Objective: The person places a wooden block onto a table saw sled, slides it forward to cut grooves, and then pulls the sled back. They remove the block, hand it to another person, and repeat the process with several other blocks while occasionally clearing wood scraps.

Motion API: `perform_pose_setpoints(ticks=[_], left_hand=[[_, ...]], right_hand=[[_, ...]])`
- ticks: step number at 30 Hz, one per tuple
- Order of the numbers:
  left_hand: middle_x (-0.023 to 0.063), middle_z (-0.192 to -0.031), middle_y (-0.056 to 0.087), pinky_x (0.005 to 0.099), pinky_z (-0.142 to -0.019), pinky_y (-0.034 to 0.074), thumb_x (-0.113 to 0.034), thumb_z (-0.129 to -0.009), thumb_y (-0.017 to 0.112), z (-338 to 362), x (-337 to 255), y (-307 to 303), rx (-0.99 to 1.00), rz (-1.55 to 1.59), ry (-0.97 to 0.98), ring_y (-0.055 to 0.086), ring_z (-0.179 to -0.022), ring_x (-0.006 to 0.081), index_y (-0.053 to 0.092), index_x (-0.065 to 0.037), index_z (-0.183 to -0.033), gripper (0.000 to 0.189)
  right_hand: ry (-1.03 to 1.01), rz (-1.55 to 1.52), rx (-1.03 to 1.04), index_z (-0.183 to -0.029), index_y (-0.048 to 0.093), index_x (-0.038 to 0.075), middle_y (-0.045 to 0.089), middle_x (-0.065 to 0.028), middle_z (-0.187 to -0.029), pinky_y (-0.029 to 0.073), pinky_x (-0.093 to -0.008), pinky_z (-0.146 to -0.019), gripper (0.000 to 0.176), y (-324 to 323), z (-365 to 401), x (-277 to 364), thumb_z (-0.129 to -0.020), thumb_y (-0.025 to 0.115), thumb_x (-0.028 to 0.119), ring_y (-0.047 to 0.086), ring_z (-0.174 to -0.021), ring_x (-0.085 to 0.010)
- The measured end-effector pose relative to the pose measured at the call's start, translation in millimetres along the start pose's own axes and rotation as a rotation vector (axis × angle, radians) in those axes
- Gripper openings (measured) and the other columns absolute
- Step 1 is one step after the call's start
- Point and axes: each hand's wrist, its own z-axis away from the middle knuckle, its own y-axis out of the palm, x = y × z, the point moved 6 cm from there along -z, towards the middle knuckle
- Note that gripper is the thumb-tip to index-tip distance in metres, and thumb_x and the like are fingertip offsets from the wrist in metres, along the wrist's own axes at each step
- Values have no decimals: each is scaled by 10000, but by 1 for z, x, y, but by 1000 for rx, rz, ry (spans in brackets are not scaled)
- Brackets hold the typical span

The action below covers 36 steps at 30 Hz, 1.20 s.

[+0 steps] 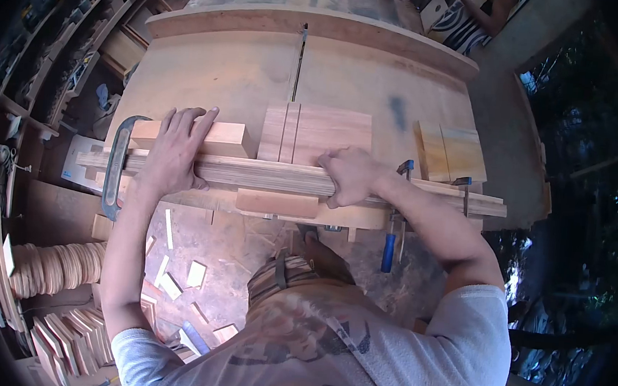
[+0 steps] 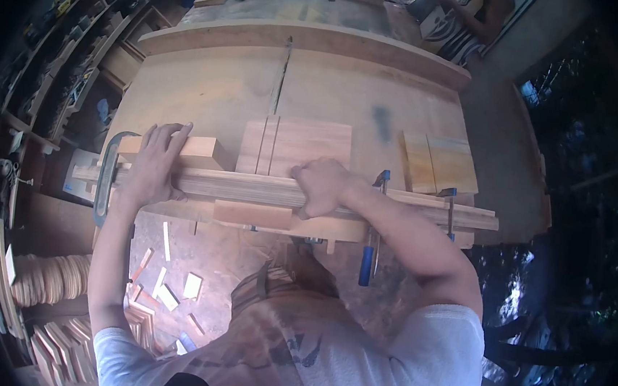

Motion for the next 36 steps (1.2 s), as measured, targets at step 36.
perform_pose_setpoints(ticks=[36], left_hand=[[172,-1384,559,488,-1173,408,-162,-406,965,-289,136,67,42,-19,-128,515,-1312,413,352,-89,-1608,1351]], right_hand=[[192,-185,-99,-1087,731,29,773,-186,-875,591,-460,-819,643,-108,-164,-253,-508,871,271,756,-883,-383]])
